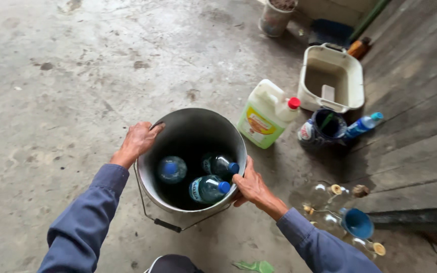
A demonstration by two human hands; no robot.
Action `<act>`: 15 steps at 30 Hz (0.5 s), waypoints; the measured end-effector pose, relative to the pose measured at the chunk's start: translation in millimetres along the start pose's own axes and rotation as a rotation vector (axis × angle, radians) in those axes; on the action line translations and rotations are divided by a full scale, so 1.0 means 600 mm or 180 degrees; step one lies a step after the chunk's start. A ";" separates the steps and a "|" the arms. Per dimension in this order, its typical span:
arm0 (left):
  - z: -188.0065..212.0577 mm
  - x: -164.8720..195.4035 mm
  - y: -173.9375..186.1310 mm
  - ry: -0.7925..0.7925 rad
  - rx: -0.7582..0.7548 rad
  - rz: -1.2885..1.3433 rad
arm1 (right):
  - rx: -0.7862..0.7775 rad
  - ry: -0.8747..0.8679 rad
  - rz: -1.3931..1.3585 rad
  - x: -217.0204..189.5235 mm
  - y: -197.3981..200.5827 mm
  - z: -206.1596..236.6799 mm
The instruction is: The person carries a metal basin of plastic bottles outside, sets it down, and arranges empty glass bottles on the ground. The person places a blue funnel in a bottle's mouth and pours liquid from a large plastic jug through the funnel to fill the glass bottles one at a time.
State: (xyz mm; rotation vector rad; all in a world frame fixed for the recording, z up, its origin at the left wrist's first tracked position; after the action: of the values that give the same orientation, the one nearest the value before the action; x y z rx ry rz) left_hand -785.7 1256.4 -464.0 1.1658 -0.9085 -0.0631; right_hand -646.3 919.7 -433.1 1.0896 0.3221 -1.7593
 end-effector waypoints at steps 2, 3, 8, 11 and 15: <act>-0.004 -0.022 0.012 0.0002 -0.0004 -0.0075 | -0.0093 0.0033 0.0012 -0.017 -0.021 -0.005; -0.005 -0.031 0.017 -0.0006 -0.0004 -0.0106 | -0.0143 0.0025 -0.0009 -0.024 -0.031 -0.007; -0.003 -0.013 0.010 -0.1252 0.0085 -0.1040 | -0.0219 -0.0337 0.0389 -0.030 -0.004 -0.015; -0.011 -0.045 0.006 -0.0129 0.0028 -0.0391 | 0.0127 0.0176 0.1589 -0.058 0.093 -0.049; -0.012 -0.046 0.002 -0.0182 0.0045 -0.0445 | 0.2144 0.1550 0.2227 -0.160 0.266 -0.110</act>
State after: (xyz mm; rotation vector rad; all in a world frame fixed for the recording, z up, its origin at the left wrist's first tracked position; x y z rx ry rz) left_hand -799.8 1275.7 -479.8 1.2448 -0.8779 -0.2046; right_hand -467.6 946.5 -353.0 1.8391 -0.3714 -0.9566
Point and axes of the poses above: each hand's wrist, its own z-axis away from the middle knuckle, its own y-axis out of the back of the hand, x = y × z, the point moved 6 cm from there along -z, towards the middle knuckle, and after that the axes turned 1 degree about -y, right-handed, at the moved point
